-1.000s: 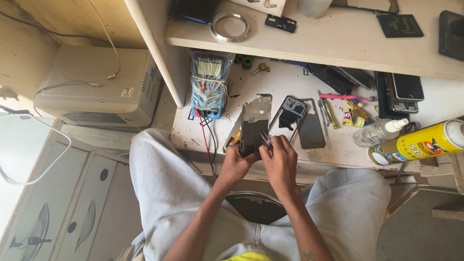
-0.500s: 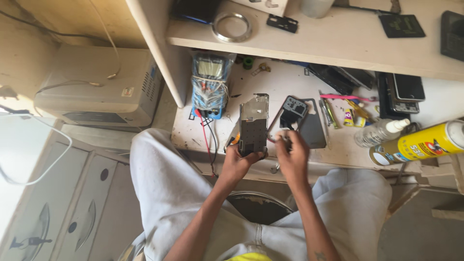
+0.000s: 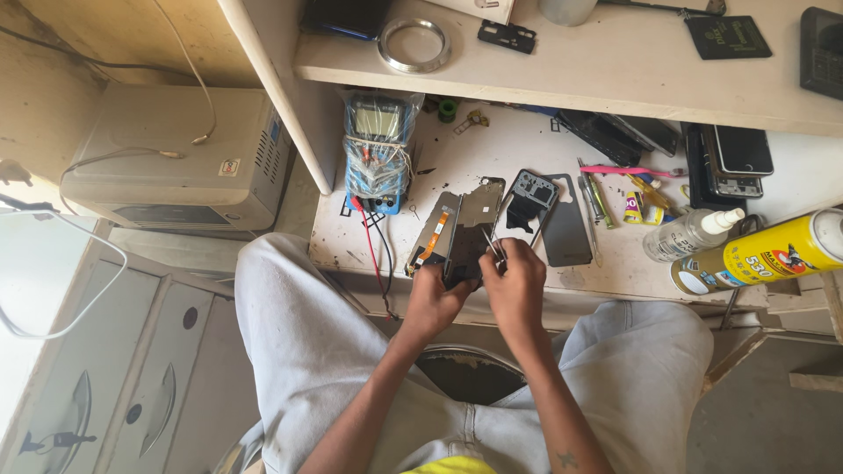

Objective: The person sits on a chair with a disassembled phone on their lap and uses a pry tool to work around the edge of the phone frame, separating the screen assembly from the housing. They rotate the phone to reach different sides and finally lift the separated screen away from the body.

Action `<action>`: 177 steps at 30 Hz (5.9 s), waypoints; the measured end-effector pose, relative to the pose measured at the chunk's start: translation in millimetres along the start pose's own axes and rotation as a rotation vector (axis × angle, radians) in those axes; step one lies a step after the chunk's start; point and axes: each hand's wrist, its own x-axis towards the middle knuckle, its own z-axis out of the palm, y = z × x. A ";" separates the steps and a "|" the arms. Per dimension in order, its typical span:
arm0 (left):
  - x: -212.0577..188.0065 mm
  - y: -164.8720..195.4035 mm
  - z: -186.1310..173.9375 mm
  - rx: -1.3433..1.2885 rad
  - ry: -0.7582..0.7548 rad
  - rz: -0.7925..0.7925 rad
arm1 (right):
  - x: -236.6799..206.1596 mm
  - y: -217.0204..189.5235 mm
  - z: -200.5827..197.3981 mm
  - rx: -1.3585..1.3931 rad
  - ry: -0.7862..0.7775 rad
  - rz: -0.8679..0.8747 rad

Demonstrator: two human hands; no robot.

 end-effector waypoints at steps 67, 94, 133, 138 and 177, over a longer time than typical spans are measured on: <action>14.7 9.0 -13.1 -0.484 0.148 -0.359 | 24.4 86.7 -37.5 -0.327 0.179 -0.179; 20.2 33.5 -79.8 -0.911 0.265 -0.259 | -11.1 -9.4 9.6 -0.148 -0.172 -0.331; 22.0 10.3 -58.4 -0.626 -0.121 -0.219 | 4.3 26.8 -62.7 0.540 -0.214 0.487; 28.2 -1.2 -47.4 -1.063 0.152 -0.300 | -4.5 30.4 -37.7 0.809 -0.114 0.605; 22.8 21.2 -16.1 -0.811 -0.138 -0.344 | -2.4 89.4 -23.5 1.859 0.209 0.944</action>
